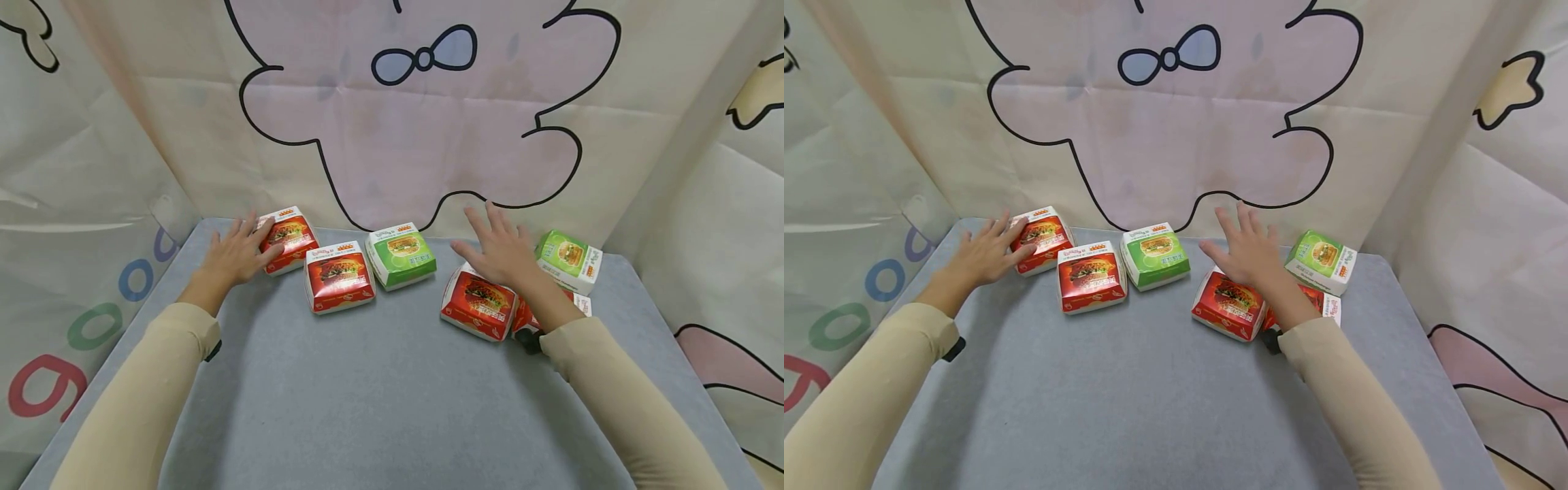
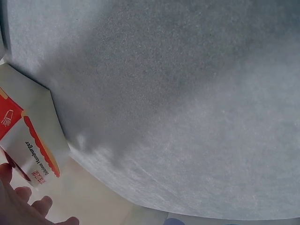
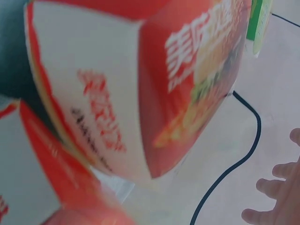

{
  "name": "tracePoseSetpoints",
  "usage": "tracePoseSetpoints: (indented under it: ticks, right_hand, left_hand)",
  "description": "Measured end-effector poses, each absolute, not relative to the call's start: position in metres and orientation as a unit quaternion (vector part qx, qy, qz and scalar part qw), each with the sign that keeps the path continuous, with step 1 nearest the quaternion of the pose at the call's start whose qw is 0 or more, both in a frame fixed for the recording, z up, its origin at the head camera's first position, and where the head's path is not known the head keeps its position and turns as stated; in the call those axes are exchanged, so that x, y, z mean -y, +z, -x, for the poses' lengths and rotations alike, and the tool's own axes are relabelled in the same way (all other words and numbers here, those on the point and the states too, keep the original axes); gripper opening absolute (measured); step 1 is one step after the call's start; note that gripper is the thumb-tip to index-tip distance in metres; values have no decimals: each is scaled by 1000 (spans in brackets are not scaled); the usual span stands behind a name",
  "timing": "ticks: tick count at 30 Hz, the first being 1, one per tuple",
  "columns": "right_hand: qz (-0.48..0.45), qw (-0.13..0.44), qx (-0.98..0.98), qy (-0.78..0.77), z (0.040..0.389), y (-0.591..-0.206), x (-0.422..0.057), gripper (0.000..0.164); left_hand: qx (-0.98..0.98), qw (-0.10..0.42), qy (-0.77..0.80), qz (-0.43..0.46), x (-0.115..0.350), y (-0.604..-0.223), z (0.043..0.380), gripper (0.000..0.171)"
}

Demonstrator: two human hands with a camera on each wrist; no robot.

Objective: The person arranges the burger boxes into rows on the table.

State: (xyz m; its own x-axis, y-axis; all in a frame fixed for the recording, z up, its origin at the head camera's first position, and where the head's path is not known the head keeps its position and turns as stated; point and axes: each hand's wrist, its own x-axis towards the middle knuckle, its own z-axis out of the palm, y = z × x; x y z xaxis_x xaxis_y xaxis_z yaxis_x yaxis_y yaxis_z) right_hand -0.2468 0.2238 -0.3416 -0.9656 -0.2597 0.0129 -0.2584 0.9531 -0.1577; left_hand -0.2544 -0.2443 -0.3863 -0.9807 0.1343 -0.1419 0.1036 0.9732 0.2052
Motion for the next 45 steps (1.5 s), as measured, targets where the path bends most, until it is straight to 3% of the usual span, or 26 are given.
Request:
tracePoseSetpoints:
  ticks: [22,45]
  right_hand:
    - [152,61,-951,-264,251,-349,-183,81]
    - [207,61,-918,-333,262,-355,-131,78]
  left_hand:
    - [-971,107,212,-30,244,-392,261,87]
    - [-975,72,210,-32,234,-394,264,83]
